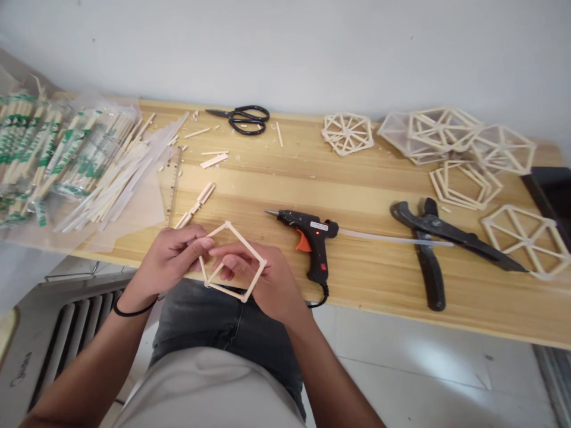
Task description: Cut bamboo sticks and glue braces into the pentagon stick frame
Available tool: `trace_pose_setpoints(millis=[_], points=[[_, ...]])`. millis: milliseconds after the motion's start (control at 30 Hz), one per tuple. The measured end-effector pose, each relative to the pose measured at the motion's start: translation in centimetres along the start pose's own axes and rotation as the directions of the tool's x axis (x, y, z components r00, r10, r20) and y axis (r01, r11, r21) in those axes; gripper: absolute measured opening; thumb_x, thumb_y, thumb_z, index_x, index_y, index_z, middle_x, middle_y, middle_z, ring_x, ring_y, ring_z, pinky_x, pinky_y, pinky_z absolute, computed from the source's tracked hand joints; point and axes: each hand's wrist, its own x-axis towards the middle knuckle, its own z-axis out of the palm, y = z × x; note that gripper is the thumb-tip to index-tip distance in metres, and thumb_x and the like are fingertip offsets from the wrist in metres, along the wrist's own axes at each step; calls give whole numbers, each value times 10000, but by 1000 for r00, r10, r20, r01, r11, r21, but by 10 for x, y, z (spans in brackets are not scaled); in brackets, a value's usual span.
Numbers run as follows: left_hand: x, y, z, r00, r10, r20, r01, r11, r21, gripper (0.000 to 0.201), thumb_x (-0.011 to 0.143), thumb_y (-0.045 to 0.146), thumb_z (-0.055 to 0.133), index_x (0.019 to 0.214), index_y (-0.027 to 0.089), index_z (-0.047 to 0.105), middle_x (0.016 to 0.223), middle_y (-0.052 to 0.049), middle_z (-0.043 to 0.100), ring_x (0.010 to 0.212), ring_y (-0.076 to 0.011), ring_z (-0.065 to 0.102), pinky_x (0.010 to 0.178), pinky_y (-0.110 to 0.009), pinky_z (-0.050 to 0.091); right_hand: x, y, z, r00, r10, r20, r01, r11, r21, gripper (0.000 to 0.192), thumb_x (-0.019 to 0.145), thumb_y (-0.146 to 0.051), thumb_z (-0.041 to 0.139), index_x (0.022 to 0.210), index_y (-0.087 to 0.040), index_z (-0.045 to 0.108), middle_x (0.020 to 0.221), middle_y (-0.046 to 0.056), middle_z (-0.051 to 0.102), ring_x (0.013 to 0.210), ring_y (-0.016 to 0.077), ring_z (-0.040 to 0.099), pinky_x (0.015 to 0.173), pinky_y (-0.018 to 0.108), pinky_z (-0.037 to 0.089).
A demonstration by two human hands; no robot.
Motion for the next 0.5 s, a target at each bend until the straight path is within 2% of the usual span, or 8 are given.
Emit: trace_pose_setpoints(millis=[100, 200, 300, 400, 500], points=[[-1, -1, 0, 999, -26, -27, 25, 999, -29, 410, 1060, 361, 586, 695, 175, 591, 536, 54, 574, 478, -73, 518, 491, -190, 377, 1, 3, 0, 1000, -13, -4, 13, 994, 106, 328, 1029, -543, 645, 1098, -293, 846, 855, 31, 799, 704, 194, 729, 688, 341, 594], [-2, -1, 1, 997, -41, -59, 38, 998, -58, 390, 1060, 377, 582, 727, 179, 617, 528, 55, 578, 456, -76, 505, 473, -195, 371, 4, 4, 1, 1000, 3, 4, -4, 960, 280, 517, 1027, -674, 539, 1058, -268, 858, 890, 67, 807, 709, 219, 729, 691, 374, 616], [-3, -1, 1, 994, -46, -98, 42, 998, -44, 405, 1062, 358, 571, 698, 183, 606, 513, 53, 568, 448, -76, 479, 474, -201, 361, 7, 6, 1, 1000, 16, -16, -10, 948, 318, 684, 1005, -772, 450, 1005, -225, 860, 867, 97, 794, 696, 235, 719, 664, 390, 619], [-4, -1, 1, 989, -63, -135, 60, 998, -24, 448, 1063, 348, 562, 646, 185, 571, 508, 44, 569, 451, -77, 479, 485, -207, 364, 5, 8, -1, 1000, 5, -23, 2, 956, 294, 653, 1002, -762, 471, 1028, -227, 843, 920, 108, 787, 770, 253, 735, 678, 391, 629], [-5, -2, 1, 982, -95, -162, 92, 995, -25, 459, 1060, 371, 566, 639, 188, 567, 499, 42, 568, 436, -78, 468, 478, -213, 362, 2, 9, -1, 1000, -5, -11, 8, 968, 250, 491, 1017, -652, 572, 1117, -240, 820, 1027, 108, 781, 824, 247, 737, 706, 392, 643]])
